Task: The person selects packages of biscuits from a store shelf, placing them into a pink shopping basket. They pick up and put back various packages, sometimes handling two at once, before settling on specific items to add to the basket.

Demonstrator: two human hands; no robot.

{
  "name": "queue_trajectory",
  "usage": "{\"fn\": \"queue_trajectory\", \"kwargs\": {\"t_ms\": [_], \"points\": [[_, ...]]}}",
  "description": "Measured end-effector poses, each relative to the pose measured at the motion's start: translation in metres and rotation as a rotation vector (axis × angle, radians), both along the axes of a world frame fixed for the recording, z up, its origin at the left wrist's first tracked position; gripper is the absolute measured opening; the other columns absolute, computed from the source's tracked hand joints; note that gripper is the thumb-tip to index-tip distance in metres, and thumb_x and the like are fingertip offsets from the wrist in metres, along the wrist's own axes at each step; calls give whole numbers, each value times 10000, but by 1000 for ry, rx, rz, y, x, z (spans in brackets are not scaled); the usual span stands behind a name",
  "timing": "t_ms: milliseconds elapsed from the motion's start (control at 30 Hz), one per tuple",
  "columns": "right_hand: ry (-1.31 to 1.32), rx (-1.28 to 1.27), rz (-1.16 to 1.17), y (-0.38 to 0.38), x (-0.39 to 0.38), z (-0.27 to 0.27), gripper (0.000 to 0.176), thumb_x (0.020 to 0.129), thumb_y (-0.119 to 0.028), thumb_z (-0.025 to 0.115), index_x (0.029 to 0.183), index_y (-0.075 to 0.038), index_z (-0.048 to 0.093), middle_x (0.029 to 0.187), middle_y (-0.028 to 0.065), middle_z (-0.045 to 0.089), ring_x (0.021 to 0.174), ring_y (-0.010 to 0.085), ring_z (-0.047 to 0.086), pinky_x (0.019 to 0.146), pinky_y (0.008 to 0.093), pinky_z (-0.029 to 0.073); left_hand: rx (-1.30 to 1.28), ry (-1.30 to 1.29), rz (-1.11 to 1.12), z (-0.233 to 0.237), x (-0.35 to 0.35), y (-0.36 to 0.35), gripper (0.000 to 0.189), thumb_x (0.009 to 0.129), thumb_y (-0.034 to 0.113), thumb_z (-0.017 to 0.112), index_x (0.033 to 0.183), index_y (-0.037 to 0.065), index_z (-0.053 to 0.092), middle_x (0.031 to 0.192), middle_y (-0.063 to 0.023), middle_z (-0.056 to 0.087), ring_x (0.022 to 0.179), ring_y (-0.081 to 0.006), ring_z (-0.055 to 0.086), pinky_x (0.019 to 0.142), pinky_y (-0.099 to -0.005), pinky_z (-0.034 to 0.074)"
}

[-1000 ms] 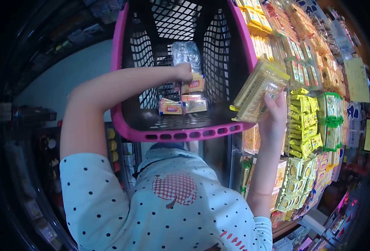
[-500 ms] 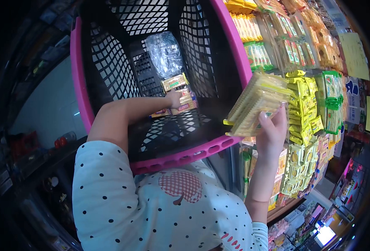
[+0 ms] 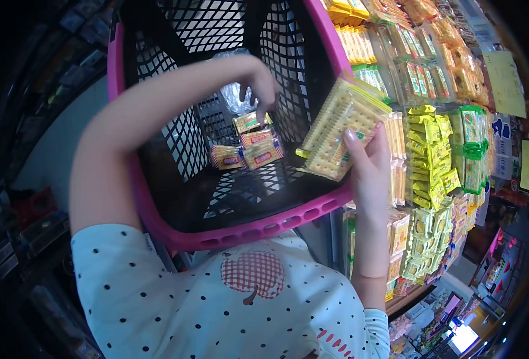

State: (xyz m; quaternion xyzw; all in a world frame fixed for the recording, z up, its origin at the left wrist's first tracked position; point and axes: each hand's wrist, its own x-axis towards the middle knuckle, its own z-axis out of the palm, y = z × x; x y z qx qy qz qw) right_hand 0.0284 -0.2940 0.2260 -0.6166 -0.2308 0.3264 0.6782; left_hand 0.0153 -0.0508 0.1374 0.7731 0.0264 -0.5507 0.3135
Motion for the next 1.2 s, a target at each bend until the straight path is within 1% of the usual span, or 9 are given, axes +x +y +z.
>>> {"fn": "queue_trajectory", "kwargs": {"t_ms": [133, 233, 400, 567, 633, 800, 933, 1100, 1200], "points": [[-180, -66, -26, 8, -6, -1, 419, 894, -117, 500, 1253, 13, 328, 1144, 115, 493, 1039, 148, 487, 905, 293, 383, -668, -273, 367, 78, -23, -13, 833, 684, 199, 754, 1335, -10, 278, 1217, -150, 495, 1093, -221, 498, 932, -342, 412], [-300, -73, -54, 14, -8, -4, 430, 920, -181, 464, 1273, 9, 309, 1152, 123, 480, 1043, 158, 479, 889, 285, 387, -799, -544, 621, 101, -47, -52, 786, 722, 147, 731, 1330, 0, 256, 1207, -124, 491, 1077, -179, 498, 928, -314, 417], [-435, -118, -7, 28, -13, -4, 500, 949, -292, 404, 1321, 9, 261, 1161, 117, 475, 1067, 159, 464, 890, 286, 379, -668, -824, 749, 81, -63, -63, 680, 757, 142, 706, 1285, 2, 301, 1165, -114, 512, 1049, -148, 521, 908, -275, 432], [-349, -227, 104, 20, -12, -5, 581, 917, -249, 476, 1334, 64, 220, 1079, 190, 507, 1009, 279, 514, 864, 355, 400, -531, -589, 781, 67, -75, -23, 572, 754, 159, 703, 1214, -7, 408, 1068, -104, 570, 970, -170, 566, 867, -283, 450], [-745, -394, 155, 9, -18, -3, 584, 870, -225, 551, 1306, 61, 287, 1065, 194, 508, 1002, 303, 515, 865, 369, 404, -447, -509, 753, 57, -75, -7, 532, 750, 162, 703, 1184, -10, 447, 1035, -104, 587, 942, -176, 577, 846, -288, 458], [-969, -471, 286, -19, -27, -3, 611, 779, -230, 637, 1280, 1, 374, 1104, 156, 494, 999, 307, 490, 818, 391, 388, 129, -116, 391, -18, -45, 21, 462, 726, 144, 697, 1126, 0, 516, 958, -125, 613, 891, -195, 599, 771, -334, 475], [-1068, -480, 311, -26, -34, -16, 572, 773, -250, 638, 1252, -25, 421, 1105, 128, 498, 1023, 269, 478, 836, 391, 372, 356, -265, -59, -135, -15, 26, 370, 658, 145, 697, 1002, 34, 616, 918, -144, 644, 870, -260, 616, 749, -363, 484], [-1123, -474, 265, -30, -31, -25, 532, 757, -245, 645, 1207, -25, 465, 1095, 115, 506, 1037, 258, 482, 837, 383, 378, 191, -314, 124, -301, -4, 21, 428, 627, 147, 719, 1018, 40, 583, 946, -167, 634, 923, -307, 599, 786, -391, 467], [-1105, -498, 208, -33, -28, -30, 508, 750, -242, 650, 1177, -16, 490, 1051, 105, 532, 983, 248, 513, 799, 352, 402, 179, -426, 304, -304, -28, 8, 456, 648, 149, 713, 1069, 64, 560, 988, -172, 621, 953, -313, 585, 824, -391, 449]]}}
